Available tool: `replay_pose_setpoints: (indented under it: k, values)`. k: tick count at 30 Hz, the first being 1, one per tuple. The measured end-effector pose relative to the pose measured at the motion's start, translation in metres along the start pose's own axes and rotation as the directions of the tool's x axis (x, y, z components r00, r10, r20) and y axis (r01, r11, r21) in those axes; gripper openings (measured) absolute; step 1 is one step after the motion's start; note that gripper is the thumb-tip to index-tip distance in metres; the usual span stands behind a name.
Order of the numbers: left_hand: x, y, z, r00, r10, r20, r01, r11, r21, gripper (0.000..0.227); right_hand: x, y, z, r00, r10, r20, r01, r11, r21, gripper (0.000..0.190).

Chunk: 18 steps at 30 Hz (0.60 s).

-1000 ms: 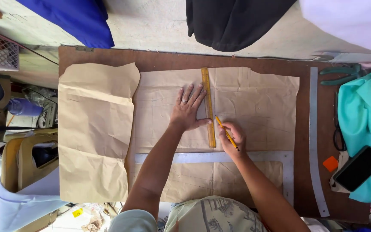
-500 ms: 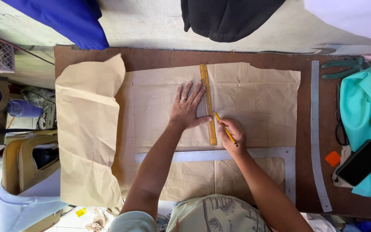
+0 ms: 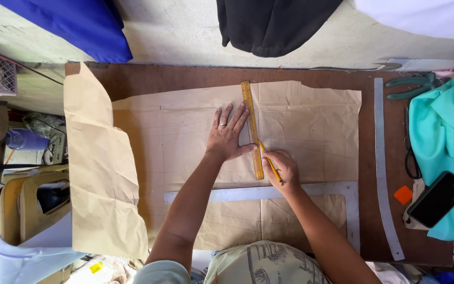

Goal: The person uses a pencil, a wooden ruler, a flexible measuring tape, and a large L-square to draw lines and mark measurements on a large sheet of brown paper laid on a table. They draw straight lines, measure distances, and create a pattern layout.

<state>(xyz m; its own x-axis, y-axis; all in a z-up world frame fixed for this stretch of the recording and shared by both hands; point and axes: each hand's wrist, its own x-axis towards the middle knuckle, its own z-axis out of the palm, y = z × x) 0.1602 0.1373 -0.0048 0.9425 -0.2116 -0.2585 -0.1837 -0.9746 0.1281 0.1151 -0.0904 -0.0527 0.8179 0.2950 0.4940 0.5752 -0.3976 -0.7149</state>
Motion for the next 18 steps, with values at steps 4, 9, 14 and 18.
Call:
replay_pose_setpoints:
  k: [4, 9, 14, 18]
  values:
    - [0.001, 0.0, 0.002, 1.0, -0.002, 0.001, 0.002, 1.0, 0.006, 0.119, -0.001, -0.004, -0.004, 0.997, 0.073, -0.027, -0.07, 0.994, 0.089, 0.022]
    - [0.0, -0.001, 0.001, 1.0, 0.0, 0.02, -0.001, 1.0, 0.011, 0.118, -0.003, -0.001, -0.004, 0.997, 0.072, -0.008, -0.071, 0.995, 0.063, 0.023]
    - [0.001, 0.0, 0.0, 1.0, -0.001, 0.017, 0.0, 1.0, 0.003, 0.118, -0.005, 0.001, -0.001, 0.998, 0.068, 0.002, -0.068, 0.996, 0.065, 0.023]
    - [0.001, 0.0, 0.001, 1.0, 0.0, 0.025, 0.0, 1.0, 0.01, 0.118, -0.006, 0.006, -0.001, 0.997, 0.071, 0.014, -0.071, 0.996, 0.053, 0.023]
